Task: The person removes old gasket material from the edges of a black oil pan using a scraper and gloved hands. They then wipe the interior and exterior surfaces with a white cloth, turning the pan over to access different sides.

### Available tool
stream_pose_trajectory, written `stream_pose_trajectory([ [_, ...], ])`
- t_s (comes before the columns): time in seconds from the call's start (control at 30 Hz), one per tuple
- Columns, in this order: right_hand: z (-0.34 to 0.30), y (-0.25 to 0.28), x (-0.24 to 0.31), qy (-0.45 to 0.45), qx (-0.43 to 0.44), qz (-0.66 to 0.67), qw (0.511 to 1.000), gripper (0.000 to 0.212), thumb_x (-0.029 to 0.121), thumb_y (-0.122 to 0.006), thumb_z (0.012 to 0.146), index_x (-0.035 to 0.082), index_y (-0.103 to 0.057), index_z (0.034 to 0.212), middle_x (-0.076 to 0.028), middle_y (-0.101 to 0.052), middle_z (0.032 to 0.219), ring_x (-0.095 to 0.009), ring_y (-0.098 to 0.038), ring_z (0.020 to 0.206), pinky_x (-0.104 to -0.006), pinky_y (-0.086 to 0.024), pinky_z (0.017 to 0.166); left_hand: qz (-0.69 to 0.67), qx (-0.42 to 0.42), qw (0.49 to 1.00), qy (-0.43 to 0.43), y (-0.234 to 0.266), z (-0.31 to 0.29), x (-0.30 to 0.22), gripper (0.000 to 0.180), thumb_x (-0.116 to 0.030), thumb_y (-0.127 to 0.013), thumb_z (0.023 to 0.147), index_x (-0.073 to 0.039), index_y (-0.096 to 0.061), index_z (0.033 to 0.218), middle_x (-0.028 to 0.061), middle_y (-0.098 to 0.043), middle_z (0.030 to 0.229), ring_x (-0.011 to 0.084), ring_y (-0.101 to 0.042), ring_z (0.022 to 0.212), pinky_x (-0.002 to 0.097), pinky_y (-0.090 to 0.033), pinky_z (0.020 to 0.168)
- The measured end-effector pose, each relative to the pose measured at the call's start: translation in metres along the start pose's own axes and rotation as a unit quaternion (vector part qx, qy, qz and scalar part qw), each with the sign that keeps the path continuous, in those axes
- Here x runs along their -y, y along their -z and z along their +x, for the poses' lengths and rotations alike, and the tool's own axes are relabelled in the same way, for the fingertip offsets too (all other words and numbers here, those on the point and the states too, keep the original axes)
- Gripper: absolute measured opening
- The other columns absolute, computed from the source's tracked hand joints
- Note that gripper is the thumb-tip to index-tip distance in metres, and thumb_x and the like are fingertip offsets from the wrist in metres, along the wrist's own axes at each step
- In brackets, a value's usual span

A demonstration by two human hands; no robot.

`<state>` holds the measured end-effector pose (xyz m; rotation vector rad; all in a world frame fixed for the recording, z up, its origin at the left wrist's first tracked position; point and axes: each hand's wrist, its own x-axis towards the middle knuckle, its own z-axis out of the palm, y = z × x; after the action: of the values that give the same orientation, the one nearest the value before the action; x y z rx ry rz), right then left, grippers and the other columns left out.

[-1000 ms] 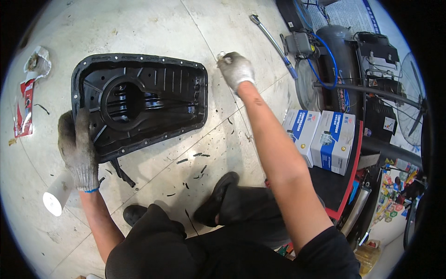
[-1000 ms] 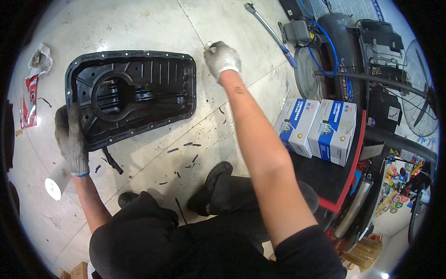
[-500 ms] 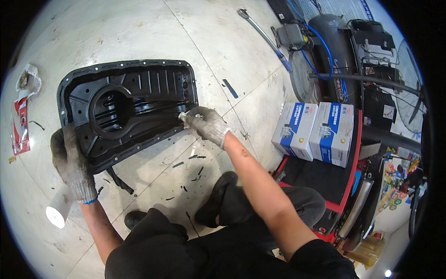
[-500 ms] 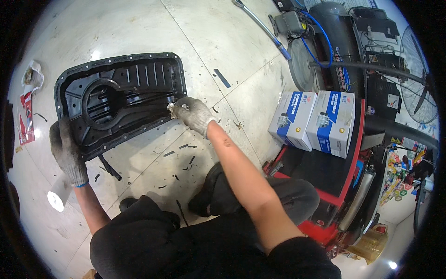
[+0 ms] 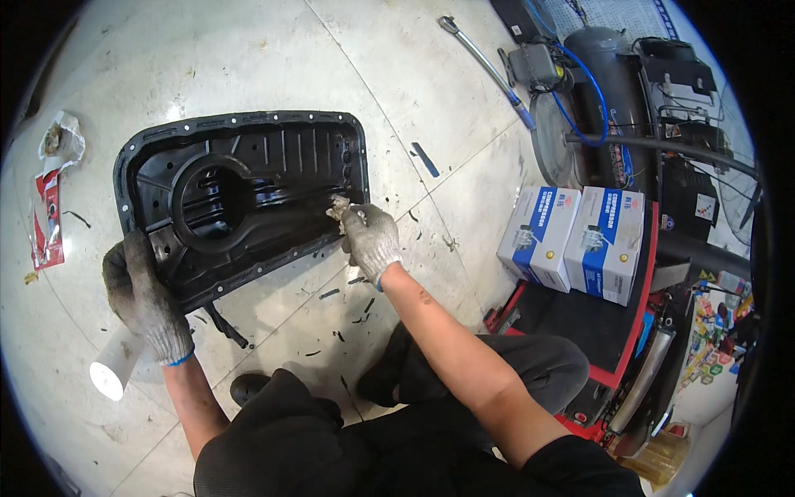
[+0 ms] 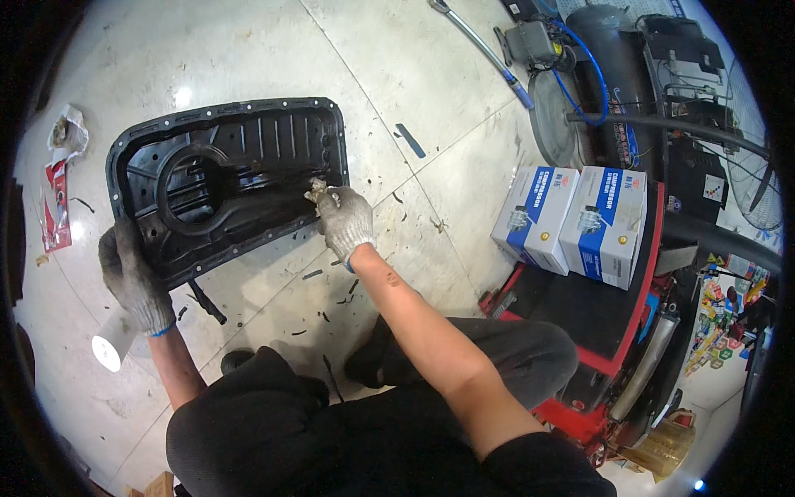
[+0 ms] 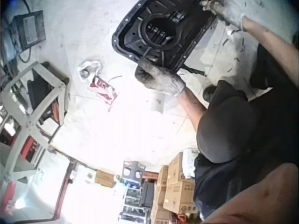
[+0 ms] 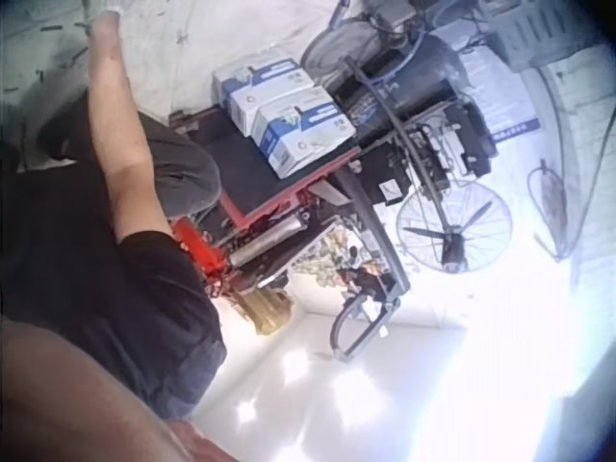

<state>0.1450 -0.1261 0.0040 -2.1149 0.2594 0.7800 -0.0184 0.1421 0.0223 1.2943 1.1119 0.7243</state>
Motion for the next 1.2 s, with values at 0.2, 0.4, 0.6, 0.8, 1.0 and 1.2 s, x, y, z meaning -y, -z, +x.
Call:
stream_pose_trajectory([
  [0.2, -0.050, -0.072, -0.021, 0.079, -0.021, 0.240, 0.967, 0.043, 0.045, -0.064, 0.107, 0.005, -0.068, 0.122, -0.007, -0.070, 0.079, -0.014, -0.061, 0.054, -0.0286, -0.051, 0.053, 0.012, -0.012, 1.000, 0.006, -0.009, -0.004, -0.013, 0.035, -0.031, -0.073, 0.103, 0.003, -0.066, 0.108, 0.0076, -0.072, 0.090, 0.0104, -0.064, 0.078, 0.0254, -0.054, 0.073],
  [0.4, -0.125, -0.110, 0.036, 0.012, 0.227, 0.384, 0.895, 0.030, 0.036, -0.065, 0.108, 0.007, -0.069, 0.113, -0.001, -0.063, 0.075, -0.007, -0.055, 0.052, -0.0274, -0.043, 0.046, 0.059, 0.028, 0.998, 0.016, -0.006, 0.007, -0.004, 0.038, -0.038, -0.069, 0.106, -0.001, -0.069, 0.115, 0.0019, -0.069, 0.094, 0.0089, -0.060, 0.081, 0.0249, -0.050, 0.071],
  [0.6, -0.098, -0.031, 0.069, 0.143, 0.349, -0.270, 0.886, 0.044, 0.044, -0.062, 0.103, 0.003, -0.075, 0.108, -0.020, -0.076, 0.099, -0.034, -0.074, 0.089, -0.0449, -0.059, 0.086, 0.068, 0.056, 0.996, 0.009, -0.001, 0.013, -0.008, 0.044, -0.044, -0.068, 0.105, -0.001, -0.069, 0.115, 0.0015, -0.066, 0.096, 0.0087, -0.058, 0.083, 0.0234, -0.048, 0.072],
  [0.8, -0.104, 0.025, 0.054, 0.038, 0.326, -0.460, 0.825, 0.062, 0.045, -0.063, 0.101, 0.003, -0.054, 0.146, -0.028, -0.072, 0.125, -0.045, -0.071, 0.112, -0.0486, -0.055, 0.101, -0.039, 0.100, 0.993, 0.048, 0.002, 0.016, -0.013, 0.049, -0.046, -0.064, 0.107, 0.000, -0.066, 0.125, 0.0047, -0.068, 0.103, 0.0126, -0.061, 0.083, 0.0260, -0.050, 0.076],
  [1.0, -0.098, 0.017, 0.023, 0.079, 0.346, -0.230, 0.906, 0.048, 0.026, -0.061, 0.101, -0.003, -0.054, 0.139, -0.029, -0.073, 0.110, -0.042, -0.072, 0.105, -0.0470, -0.056, 0.092, 0.065, 0.045, 0.996, 0.048, 0.047, 0.029, -0.008, 0.051, -0.048, -0.062, 0.105, -0.004, -0.066, 0.129, 0.0048, -0.062, 0.098, 0.0119, -0.055, 0.071, 0.0275, -0.045, 0.065],
  [1.2, -0.108, 0.008, 0.026, 0.113, 0.387, -0.263, 0.876, 0.043, 0.038, -0.067, 0.100, 0.005, -0.072, 0.128, -0.021, -0.075, 0.108, -0.033, -0.073, 0.101, -0.0440, -0.056, 0.091, 0.075, 0.013, 0.996, 0.036, 0.080, 0.013, 0.041, 0.044, -0.037, -0.071, 0.103, 0.001, -0.064, 0.124, 0.0017, -0.059, 0.075, 0.0092, -0.051, 0.060, 0.0260, -0.043, 0.055],
])
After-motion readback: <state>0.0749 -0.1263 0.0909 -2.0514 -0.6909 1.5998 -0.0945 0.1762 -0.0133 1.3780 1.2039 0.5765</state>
